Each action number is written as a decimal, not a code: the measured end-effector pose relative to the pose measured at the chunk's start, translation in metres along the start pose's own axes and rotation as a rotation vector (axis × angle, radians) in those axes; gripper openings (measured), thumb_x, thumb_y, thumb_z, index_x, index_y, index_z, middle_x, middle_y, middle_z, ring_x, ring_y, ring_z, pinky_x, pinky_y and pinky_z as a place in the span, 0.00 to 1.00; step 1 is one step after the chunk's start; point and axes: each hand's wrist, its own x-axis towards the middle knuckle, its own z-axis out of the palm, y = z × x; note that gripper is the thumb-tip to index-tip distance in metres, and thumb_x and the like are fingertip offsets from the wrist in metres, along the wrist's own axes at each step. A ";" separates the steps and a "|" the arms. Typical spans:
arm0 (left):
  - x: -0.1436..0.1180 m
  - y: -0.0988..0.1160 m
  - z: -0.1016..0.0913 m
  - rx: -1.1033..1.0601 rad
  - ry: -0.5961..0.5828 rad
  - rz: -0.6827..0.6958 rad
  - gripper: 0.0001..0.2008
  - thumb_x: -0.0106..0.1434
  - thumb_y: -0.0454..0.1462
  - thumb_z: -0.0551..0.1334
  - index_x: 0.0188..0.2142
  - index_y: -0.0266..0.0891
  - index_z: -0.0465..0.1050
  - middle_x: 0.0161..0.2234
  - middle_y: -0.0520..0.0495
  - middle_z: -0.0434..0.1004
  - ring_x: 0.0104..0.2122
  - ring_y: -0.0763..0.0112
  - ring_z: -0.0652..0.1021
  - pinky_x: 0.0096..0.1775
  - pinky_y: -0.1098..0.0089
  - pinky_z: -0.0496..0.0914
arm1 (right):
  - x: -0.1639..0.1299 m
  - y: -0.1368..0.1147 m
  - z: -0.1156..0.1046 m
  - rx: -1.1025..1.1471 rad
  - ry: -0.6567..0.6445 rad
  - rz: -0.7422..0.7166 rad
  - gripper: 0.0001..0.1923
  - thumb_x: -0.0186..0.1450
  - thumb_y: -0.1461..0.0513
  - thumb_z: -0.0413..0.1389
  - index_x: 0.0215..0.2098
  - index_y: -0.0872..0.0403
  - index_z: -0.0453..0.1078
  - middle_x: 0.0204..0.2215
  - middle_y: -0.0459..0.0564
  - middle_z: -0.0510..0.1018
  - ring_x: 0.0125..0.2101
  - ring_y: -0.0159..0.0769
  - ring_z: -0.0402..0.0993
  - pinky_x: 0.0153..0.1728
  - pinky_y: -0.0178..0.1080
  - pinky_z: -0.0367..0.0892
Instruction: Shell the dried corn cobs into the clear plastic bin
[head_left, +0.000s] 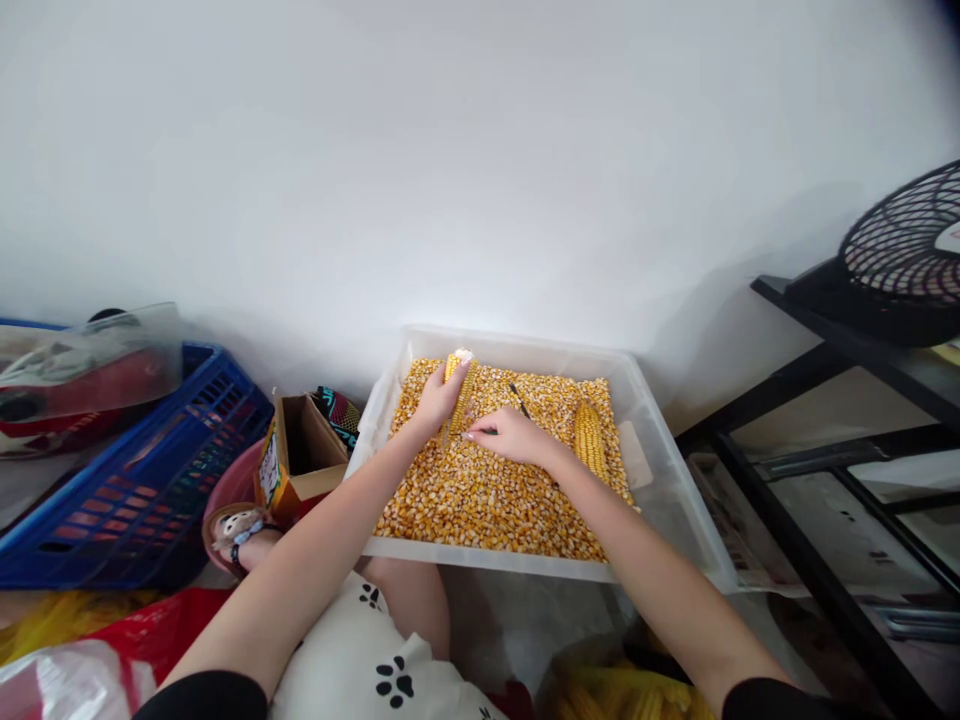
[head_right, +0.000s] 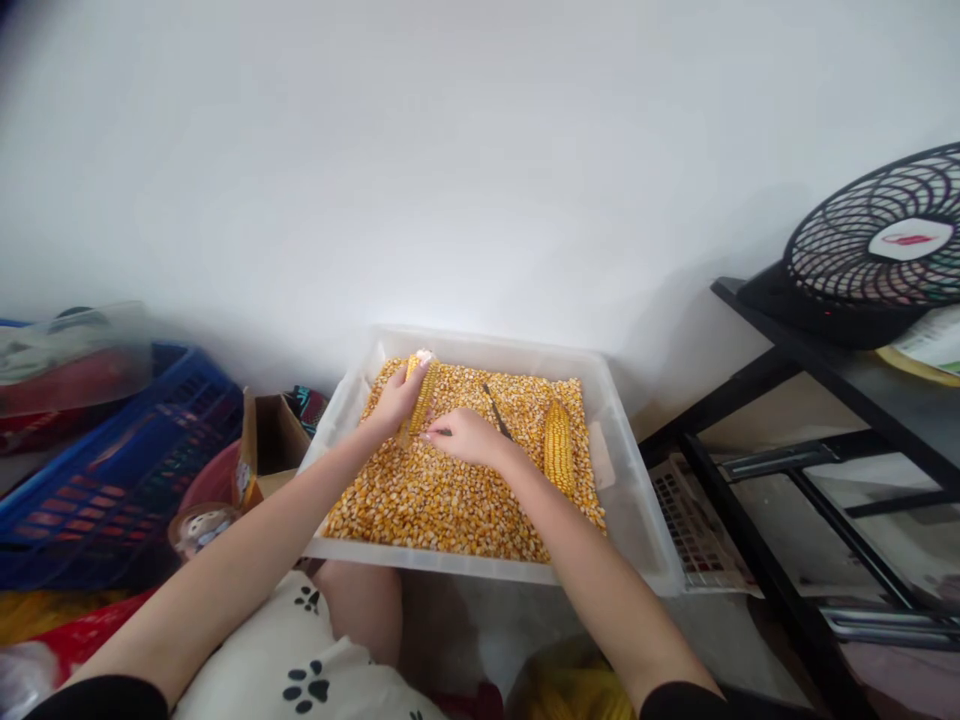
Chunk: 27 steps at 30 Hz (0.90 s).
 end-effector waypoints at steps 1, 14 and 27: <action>0.000 -0.001 0.000 -0.015 0.007 -0.011 0.25 0.55 0.54 0.52 0.33 0.33 0.69 0.29 0.47 0.72 0.31 0.66 0.71 0.34 0.69 0.65 | 0.000 0.000 0.000 -0.005 0.010 0.004 0.14 0.60 0.58 0.50 0.27 0.57 0.73 0.18 0.45 0.71 0.21 0.28 0.60 0.25 0.32 0.50; 0.000 0.004 -0.001 -0.023 0.057 -0.010 0.25 0.54 0.54 0.53 0.35 0.33 0.70 0.30 0.45 0.74 0.36 0.62 0.72 0.38 0.67 0.66 | 0.000 0.001 0.003 -0.049 0.082 -0.042 0.15 0.61 0.58 0.48 0.23 0.57 0.70 0.16 0.43 0.66 0.20 0.26 0.57 0.24 0.31 0.49; -0.025 0.012 0.007 0.394 -0.290 0.228 0.20 0.54 0.53 0.54 0.31 0.38 0.67 0.23 0.51 0.67 0.26 0.69 0.69 0.32 0.70 0.62 | 0.008 0.009 0.023 0.017 -0.185 -0.076 0.11 0.57 0.62 0.50 0.22 0.58 0.70 0.18 0.44 0.70 0.20 0.27 0.60 0.22 0.30 0.51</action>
